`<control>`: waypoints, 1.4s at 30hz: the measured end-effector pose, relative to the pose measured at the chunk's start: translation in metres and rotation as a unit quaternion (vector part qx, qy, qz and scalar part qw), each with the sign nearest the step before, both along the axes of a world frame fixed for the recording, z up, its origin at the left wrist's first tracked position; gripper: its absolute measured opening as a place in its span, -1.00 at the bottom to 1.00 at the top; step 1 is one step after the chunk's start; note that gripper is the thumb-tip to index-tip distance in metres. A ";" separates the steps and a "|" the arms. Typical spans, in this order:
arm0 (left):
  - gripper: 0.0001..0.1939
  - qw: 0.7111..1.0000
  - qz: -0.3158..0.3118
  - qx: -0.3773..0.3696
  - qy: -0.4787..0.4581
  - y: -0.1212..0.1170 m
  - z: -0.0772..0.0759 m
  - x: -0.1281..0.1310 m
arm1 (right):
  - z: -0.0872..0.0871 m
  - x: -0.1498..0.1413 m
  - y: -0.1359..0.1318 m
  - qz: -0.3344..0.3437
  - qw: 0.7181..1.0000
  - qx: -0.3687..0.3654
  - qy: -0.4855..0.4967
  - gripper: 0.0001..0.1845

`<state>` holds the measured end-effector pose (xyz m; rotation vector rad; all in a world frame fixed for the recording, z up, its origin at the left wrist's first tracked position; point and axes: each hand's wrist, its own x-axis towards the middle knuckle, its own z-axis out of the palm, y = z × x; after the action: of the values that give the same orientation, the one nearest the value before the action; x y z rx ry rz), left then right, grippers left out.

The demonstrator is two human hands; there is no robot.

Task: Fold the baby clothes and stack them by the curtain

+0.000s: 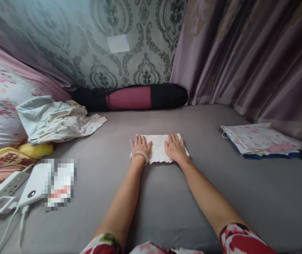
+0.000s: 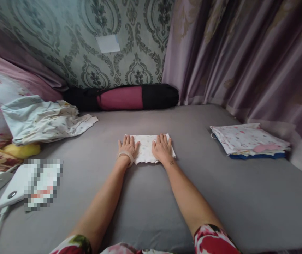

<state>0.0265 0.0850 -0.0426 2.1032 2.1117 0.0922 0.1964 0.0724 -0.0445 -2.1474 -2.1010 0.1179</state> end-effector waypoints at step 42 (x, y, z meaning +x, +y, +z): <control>-0.61 0.766 0.045 0.365 -0.528 -0.009 0.074 -0.099 | 0.005 -0.012 0.002 0.004 1.000 -0.011 -0.018 -0.36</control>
<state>-0.0729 0.0763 0.0316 1.4715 1.4693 1.8580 0.1849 0.0746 -0.0397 -2.1705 -2.1380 0.1054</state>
